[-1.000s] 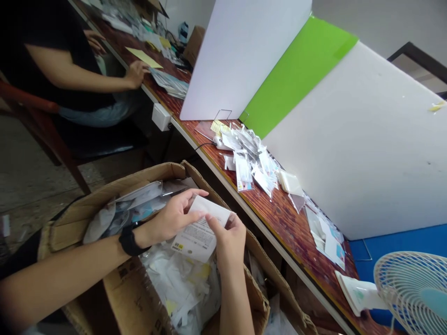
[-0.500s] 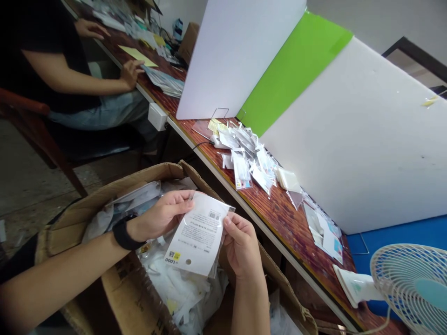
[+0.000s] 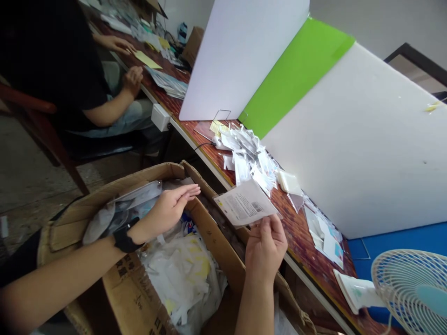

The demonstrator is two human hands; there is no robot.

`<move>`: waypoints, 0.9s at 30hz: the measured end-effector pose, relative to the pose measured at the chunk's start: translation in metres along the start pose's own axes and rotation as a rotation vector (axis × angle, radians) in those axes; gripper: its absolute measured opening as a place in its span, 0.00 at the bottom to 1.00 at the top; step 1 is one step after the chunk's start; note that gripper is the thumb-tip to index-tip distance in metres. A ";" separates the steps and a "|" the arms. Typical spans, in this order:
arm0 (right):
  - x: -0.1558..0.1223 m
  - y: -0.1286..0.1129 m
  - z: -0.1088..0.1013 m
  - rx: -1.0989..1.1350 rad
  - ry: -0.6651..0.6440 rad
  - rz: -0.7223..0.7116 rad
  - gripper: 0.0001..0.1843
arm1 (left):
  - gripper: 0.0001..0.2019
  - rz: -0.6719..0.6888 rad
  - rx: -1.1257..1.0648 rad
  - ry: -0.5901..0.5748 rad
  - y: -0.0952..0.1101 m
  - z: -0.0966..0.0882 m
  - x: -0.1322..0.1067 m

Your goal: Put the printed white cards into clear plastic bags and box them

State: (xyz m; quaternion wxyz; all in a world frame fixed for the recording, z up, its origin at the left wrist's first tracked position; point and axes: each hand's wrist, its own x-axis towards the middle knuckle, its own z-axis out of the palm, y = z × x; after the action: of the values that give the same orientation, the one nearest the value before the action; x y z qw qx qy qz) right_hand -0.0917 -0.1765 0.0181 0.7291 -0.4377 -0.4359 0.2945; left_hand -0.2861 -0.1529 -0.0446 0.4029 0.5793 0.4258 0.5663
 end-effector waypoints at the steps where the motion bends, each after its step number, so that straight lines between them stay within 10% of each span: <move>1: 0.000 0.001 -0.001 -0.034 -0.022 0.002 0.08 | 0.18 0.030 0.095 0.033 0.000 0.000 -0.001; 6: 0.001 0.013 -0.007 -0.561 -0.277 0.006 0.22 | 0.17 0.077 0.293 0.115 0.003 -0.002 -0.003; 13: 0.032 0.049 -0.031 -1.063 -0.290 -0.135 0.24 | 0.17 0.069 0.488 0.016 -0.001 0.003 -0.002; 27: 0.084 0.100 0.004 -1.312 -0.611 -0.116 0.23 | 0.16 0.043 0.681 0.072 -0.013 -0.001 0.009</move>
State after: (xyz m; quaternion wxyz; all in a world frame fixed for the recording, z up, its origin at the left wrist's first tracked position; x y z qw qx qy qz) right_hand -0.0628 -0.0625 -0.0382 0.1765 -0.6594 -0.7296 0.0424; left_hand -0.2877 -0.1404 -0.0541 0.1591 0.6691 0.5920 0.4201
